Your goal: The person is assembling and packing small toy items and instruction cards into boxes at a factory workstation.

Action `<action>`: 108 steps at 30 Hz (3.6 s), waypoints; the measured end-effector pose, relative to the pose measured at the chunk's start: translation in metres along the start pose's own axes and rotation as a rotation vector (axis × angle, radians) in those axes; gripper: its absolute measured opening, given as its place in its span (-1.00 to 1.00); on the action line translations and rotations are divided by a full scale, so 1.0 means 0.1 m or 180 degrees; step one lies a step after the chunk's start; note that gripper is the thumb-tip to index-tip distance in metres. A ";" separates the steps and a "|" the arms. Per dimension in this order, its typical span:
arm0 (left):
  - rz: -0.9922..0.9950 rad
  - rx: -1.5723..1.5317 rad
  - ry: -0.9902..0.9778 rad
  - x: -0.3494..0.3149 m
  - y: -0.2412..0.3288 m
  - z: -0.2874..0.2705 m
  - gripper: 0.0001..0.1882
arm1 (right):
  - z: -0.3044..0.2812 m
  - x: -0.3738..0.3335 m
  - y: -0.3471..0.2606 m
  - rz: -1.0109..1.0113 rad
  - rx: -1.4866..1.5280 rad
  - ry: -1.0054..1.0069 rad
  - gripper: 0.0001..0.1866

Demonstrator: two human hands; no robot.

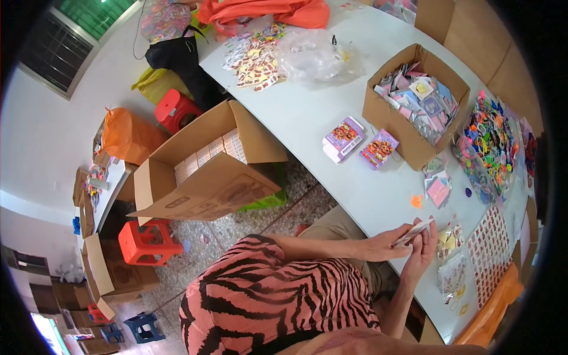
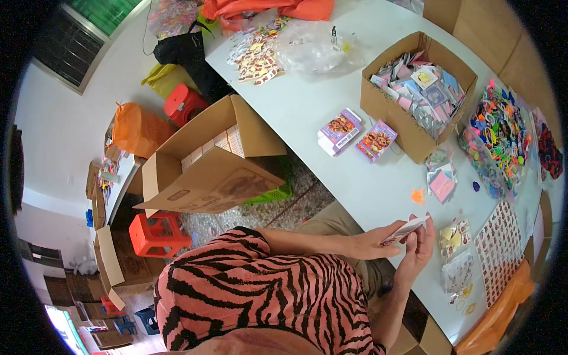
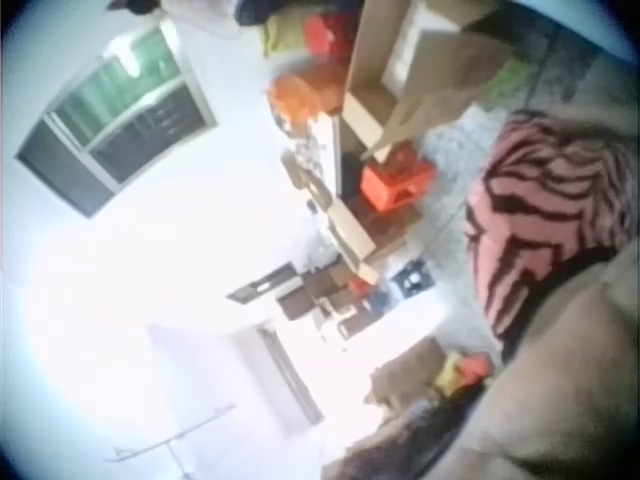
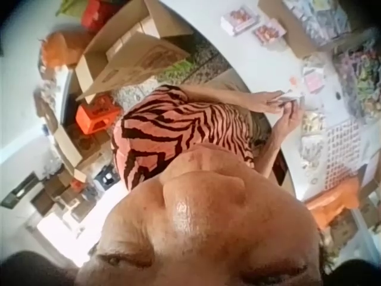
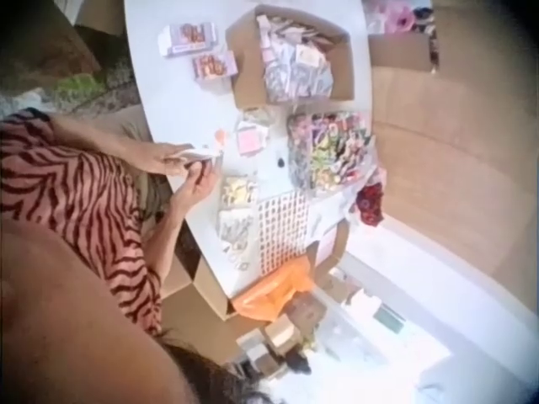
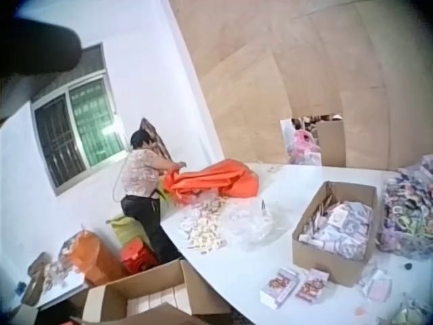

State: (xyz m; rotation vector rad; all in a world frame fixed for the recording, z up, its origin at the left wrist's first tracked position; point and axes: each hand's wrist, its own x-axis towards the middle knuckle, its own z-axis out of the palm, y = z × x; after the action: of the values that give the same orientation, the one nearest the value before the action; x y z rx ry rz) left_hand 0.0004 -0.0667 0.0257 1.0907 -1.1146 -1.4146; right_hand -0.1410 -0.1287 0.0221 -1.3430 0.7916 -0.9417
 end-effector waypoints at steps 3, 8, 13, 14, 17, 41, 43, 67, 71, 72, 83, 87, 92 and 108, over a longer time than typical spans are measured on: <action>0.0731 0.0140 -0.0260 0.00 -0.11 0.00 -0.35 | 0.01 -0.01 -0.06 0.0024 -0.0130 -0.0059 -0.45; 0.0274 -0.0149 0.0029 0.01 -0.04 0.00 -0.38 | 0.05 -0.03 -0.03 -0.0171 -0.0073 -0.0039 -0.45; 0.0564 -0.0250 0.0801 0.07 -0.14 0.04 -0.50 | 0.10 -0.05 0.00 -0.0358 0.0133 -0.0108 -0.43; 0.0463 -0.0278 0.0827 0.07 -0.06 0.05 -0.52 | 0.09 -0.05 -0.01 -0.0332 0.0100 -0.0095 -0.43; 0.0477 -0.0191 0.0861 0.08 -0.06 0.05 -0.55 | 0.11 -0.08 -0.04 -0.0387 0.0080 -0.0084 -0.42; 0.0003 -0.0523 0.0787 -0.05 -0.03 0.07 -0.70 | -0.12 -0.17 -0.11 -0.0298 -0.0016 -0.0308 -0.60; -0.0018 -0.0504 0.0740 -0.06 -0.05 0.08 -0.69 | -0.16 -0.17 -0.09 -0.0331 -0.0003 -0.0354 -0.61; -0.0014 -0.0182 0.0229 -0.41 -0.21 0.07 -0.31 | -0.33 -0.67 -0.03 0.0815 -0.0468 0.0029 -0.71; -0.0016 0.0141 0.0114 -0.44 -0.32 0.03 -0.37 | -0.28 -0.76 -0.03 0.1081 -0.0122 0.0073 -0.70; -0.0098 0.0144 0.0094 -0.45 -0.31 0.04 -0.42 | -0.27 -0.78 -0.03 0.1103 -0.0138 0.0107 -0.70; 0.0193 0.1106 -0.0396 -0.50 -0.31 0.01 -0.46 | -0.31 -0.88 -0.28 0.0520 -0.1078 -0.0292 -0.79; 0.0478 -0.0076 0.0341 -0.36 -0.11 0.29 -0.24 | -0.25 -0.72 -0.31 -0.0129 -0.1320 0.0189 -0.78; -0.0277 0.0010 -0.0293 -0.12 0.10 0.09 -0.40 | -0.17 -0.58 -0.28 -0.0512 -0.1021 0.0280 -0.79; -0.0177 0.0311 -0.0104 -0.01 0.04 0.12 -0.69 | -0.37 -0.22 -0.40 -0.0153 -0.1050 -0.0745 -0.60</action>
State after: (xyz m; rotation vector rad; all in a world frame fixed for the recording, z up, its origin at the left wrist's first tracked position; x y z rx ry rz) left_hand -0.0102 -0.0655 0.0321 1.1793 -1.1953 -1.4384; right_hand -0.1878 -0.1246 0.0576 -1.7303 0.7574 -0.6925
